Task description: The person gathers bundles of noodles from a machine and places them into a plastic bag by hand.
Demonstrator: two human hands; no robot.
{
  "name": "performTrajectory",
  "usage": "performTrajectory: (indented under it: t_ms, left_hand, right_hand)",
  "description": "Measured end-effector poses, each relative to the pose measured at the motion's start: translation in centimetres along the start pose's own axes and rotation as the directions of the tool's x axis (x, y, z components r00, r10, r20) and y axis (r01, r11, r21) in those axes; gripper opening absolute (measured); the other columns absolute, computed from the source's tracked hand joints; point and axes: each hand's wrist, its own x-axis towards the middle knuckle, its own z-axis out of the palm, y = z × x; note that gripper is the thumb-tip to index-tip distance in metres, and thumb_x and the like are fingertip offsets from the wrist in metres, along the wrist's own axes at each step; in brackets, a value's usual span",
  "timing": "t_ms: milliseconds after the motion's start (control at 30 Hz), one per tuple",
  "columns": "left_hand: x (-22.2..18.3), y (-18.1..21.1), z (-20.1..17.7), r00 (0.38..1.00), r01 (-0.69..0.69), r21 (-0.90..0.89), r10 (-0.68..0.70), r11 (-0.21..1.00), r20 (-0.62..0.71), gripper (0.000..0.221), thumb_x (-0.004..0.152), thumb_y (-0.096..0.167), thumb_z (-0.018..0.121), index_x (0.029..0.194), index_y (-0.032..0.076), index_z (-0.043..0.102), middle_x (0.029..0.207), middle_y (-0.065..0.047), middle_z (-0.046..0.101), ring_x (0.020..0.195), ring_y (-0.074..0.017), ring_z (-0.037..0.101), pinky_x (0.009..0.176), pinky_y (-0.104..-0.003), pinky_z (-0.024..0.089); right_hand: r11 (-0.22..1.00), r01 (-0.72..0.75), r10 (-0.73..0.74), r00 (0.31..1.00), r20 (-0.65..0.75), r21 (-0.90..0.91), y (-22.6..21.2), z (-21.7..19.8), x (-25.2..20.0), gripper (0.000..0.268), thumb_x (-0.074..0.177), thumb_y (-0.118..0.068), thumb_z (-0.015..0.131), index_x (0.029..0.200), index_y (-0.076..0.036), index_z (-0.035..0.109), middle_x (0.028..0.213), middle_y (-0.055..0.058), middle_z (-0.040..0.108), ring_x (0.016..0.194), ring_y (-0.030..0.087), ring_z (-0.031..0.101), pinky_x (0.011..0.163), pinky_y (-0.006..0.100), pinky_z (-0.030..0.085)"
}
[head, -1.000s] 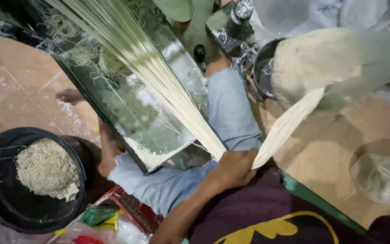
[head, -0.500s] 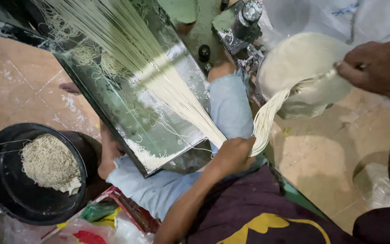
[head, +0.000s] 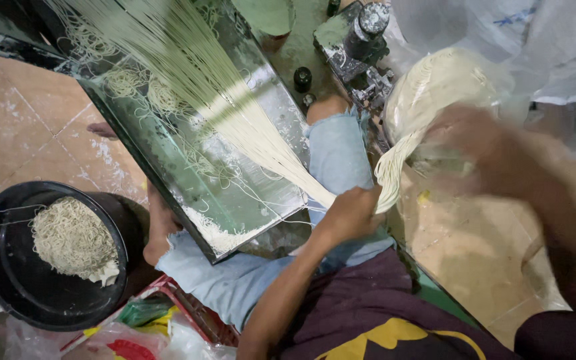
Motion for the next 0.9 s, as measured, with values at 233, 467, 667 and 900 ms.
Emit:
performTrajectory:
  t_ms: [233, 467, 667, 900]
  left_hand:
    - [-1.0, 0.8, -5.7, 0.997, 0.021, -0.172, -0.007, 0.985, 0.081, 0.043, 0.069, 0.016, 0.060, 0.106, -0.004, 0.051, 0.089, -0.031, 0.059, 0.087, -0.0503, 0.055, 0.072, -0.058, 0.045]
    - [-2.9, -9.1, -9.4, 0.980, -0.142, 0.119, 0.157, 0.983, -0.123, 0.015, 0.063, 0.017, 0.055, 0.077, 0.014, 0.050, 0.070, -0.008, 0.059, 0.062, -0.0311, 0.055, 0.051, -0.040, 0.037]
    - [1.9, -2.4, -3.7, 0.996, 0.061, -0.085, -0.066, 0.995, -0.059, 0.019, 0.081, 0.010, 0.046, 0.100, 0.010, 0.050, 0.077, -0.008, 0.058, 0.062, -0.0183, 0.056, 0.050, -0.026, 0.050]
    - [4.5, -1.2, -0.3, 0.990, 0.024, 0.041, -0.018, 0.999, -0.142, 0.027, 0.070, 0.027, 0.049, 0.084, 0.004, 0.047, 0.077, -0.020, 0.056, 0.072, -0.0403, 0.054, 0.052, -0.050, 0.039]
  right_hand:
    - [0.746, -0.106, -0.226, 0.888, 0.400, 0.657, -4.5, 6.6, -1.6, 0.054, 0.066, -0.015, 0.064, 0.116, -0.016, 0.044, 0.082, 0.014, 0.062, 0.081, 0.034, 0.061, 0.067, 0.044, 0.048]
    - [0.747, -0.495, 0.334, 0.857, 0.393, 0.444, 5.5, -2.0, -2.3, 0.034, 0.067, -0.013, 0.055, 0.099, -0.009, 0.064, 0.087, 0.006, 0.064, 0.080, 0.014, 0.056, 0.071, 0.027, 0.041]
    - [0.986, -0.088, 0.110, 0.980, 0.167, -0.139, 7.8, 1.4, -4.2, 0.062, 0.064, -0.029, 0.068, 0.121, -0.005, 0.057, 0.123, 0.015, 0.053, 0.115, 0.033, 0.046, 0.084, 0.041, 0.049]
    - [0.775, 0.039, -0.247, 0.937, 0.246, 0.631, -5.4, 4.3, -0.1, 0.078, 0.064, -0.029, 0.072, 0.129, -0.011, 0.034, 0.125, 0.018, 0.038, 0.116, 0.033, 0.037, 0.096, 0.045, 0.031]
